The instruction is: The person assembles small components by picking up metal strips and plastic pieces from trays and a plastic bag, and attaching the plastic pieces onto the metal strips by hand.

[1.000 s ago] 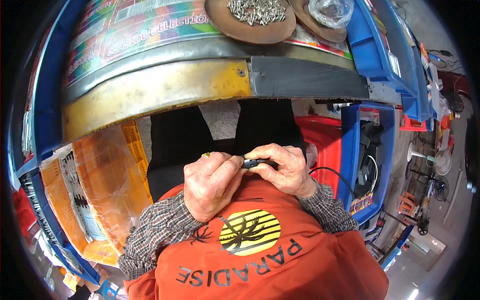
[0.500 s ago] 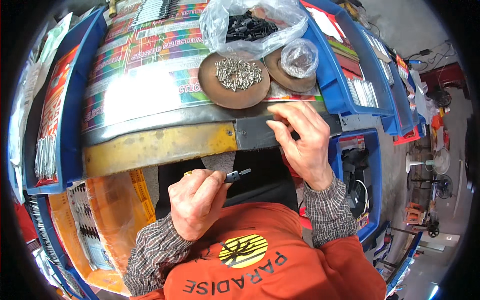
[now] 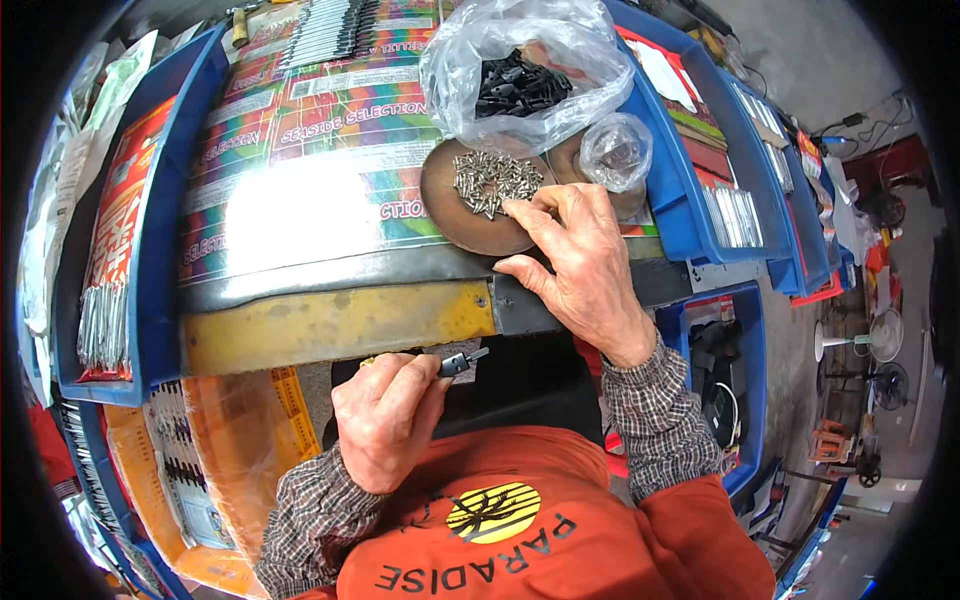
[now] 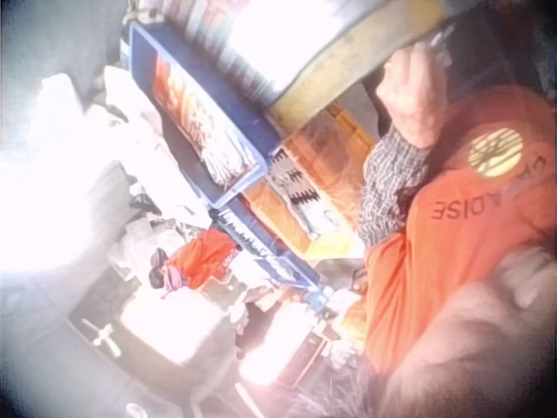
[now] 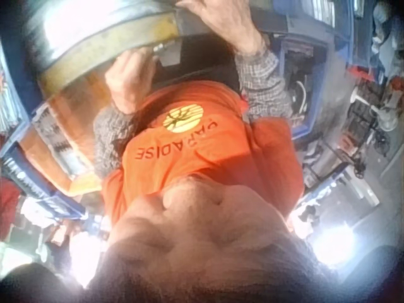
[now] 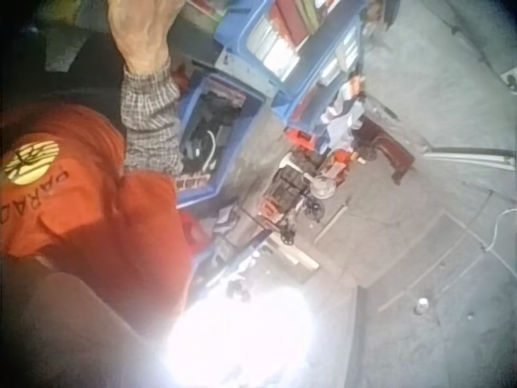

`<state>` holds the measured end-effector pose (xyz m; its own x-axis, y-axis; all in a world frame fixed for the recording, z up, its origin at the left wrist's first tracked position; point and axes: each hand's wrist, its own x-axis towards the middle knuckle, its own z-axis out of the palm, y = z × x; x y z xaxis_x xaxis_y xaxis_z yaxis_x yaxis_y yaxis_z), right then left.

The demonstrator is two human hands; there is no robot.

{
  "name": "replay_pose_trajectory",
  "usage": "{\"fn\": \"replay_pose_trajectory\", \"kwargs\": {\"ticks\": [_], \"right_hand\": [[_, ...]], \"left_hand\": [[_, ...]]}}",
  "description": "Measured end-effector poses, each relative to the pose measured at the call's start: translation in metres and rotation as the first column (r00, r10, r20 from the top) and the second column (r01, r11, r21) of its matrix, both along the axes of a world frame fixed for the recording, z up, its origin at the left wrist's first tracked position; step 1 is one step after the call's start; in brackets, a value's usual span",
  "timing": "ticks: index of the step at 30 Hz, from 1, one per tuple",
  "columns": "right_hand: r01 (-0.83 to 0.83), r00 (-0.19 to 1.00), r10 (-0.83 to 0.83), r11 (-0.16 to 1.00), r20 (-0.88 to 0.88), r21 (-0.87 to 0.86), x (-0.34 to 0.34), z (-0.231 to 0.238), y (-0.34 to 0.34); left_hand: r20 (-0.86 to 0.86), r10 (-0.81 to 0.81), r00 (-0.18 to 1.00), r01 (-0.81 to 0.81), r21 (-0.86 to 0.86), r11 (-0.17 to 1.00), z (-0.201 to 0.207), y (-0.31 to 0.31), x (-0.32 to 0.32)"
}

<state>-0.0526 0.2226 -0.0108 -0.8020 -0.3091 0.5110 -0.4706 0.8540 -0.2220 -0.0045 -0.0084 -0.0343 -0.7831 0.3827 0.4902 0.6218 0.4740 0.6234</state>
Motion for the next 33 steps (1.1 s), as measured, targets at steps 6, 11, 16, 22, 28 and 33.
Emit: {"fn": "replay_pose_trajectory", "kwargs": {"ticks": [6, 11, 16, 22, 28, 33], "right_hand": [[0.022, 0.997, -0.024, 0.999, 0.07, 0.025, -0.0007, 0.0019, -0.0015], [-0.013, 0.998, 0.014, 1.0, 0.064, -0.013, -0.0035, 0.0009, -0.0002], [0.003, 0.999, 0.0, 0.996, 0.034, -0.086, -0.0011, -0.0023, 0.0008], [0.001, 0.999, 0.001, 0.998, 0.044, -0.056, -0.0004, -0.0034, 0.0016], [-0.035, 0.999, 0.038, 0.995, 0.032, -0.089, -0.0026, -0.0015, 0.0032], [-0.004, 0.999, 0.012, 0.989, 0.053, -0.145, 0.0017, -0.0019, 0.0039]], "left_hand": [[0.032, 0.002, 0.999, -0.003, 0.014, 1.0, -0.0029, -0.0007, 0.0006], [0.047, -0.006, 0.999, 0.005, 0.024, 1.0, -0.0051, -0.0008, 0.0021], [0.044, -0.029, 0.999, 0.029, -0.008, 1.0, -0.0064, -0.0021, 0.0031], [0.053, -0.03, 0.998, 0.03, -0.001, 1.0, -0.0064, -0.0019, 0.0046], [0.054, -0.026, 0.998, 0.026, 0.011, 1.0, -0.0053, -0.0011, 0.0065], [0.057, -0.012, 0.998, 0.011, 0.023, 1.0, -0.006, -0.0014, 0.0079]]}}
